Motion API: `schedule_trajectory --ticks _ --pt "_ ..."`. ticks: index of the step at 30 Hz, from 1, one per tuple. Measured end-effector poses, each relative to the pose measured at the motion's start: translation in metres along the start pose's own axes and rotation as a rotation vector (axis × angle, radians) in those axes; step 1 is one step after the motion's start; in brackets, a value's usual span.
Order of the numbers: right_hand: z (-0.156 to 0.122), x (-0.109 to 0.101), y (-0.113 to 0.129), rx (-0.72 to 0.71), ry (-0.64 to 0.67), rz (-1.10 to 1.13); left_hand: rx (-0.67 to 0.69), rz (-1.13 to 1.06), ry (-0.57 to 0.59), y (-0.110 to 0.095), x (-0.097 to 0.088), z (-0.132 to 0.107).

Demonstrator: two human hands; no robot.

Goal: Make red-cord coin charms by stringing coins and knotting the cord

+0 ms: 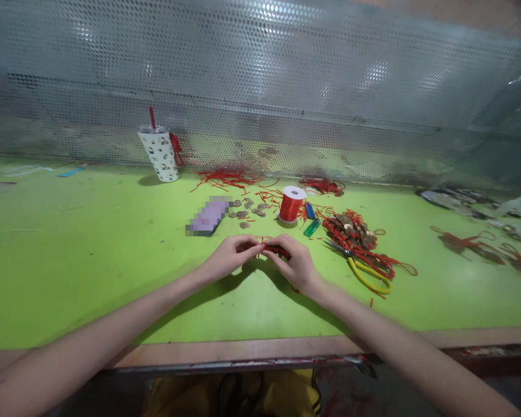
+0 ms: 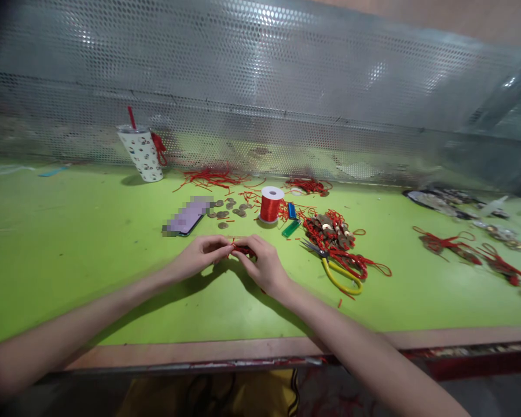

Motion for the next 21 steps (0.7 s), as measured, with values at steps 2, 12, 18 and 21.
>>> schedule_trajectory --ticks 2,12,18,21 --pt "0.000 0.000 0.000 0.011 0.002 0.020 -0.002 -0.011 -0.004 0.000 0.000 0.001" --pt "0.002 0.001 -0.003 0.129 -0.032 0.142 -0.019 -0.049 -0.021 0.000 -0.002 0.002" --pt "0.002 0.003 -0.002 0.152 -0.038 0.165 0.038 -0.029 -0.078 -0.010 -0.004 -0.003" --pt "0.003 0.003 -0.001 0.221 -0.008 0.140 0.043 -0.016 -0.071 -0.011 -0.001 -0.005"
Point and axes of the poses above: each hand's wrist, its own z-axis towards the middle knuckle, its own x-axis out of the palm, y = z × x, the point moved 4 cm from there along z, towards the middle knuckle, and after that the axes turned 9 degrees about -y, right-handed, at the moved point
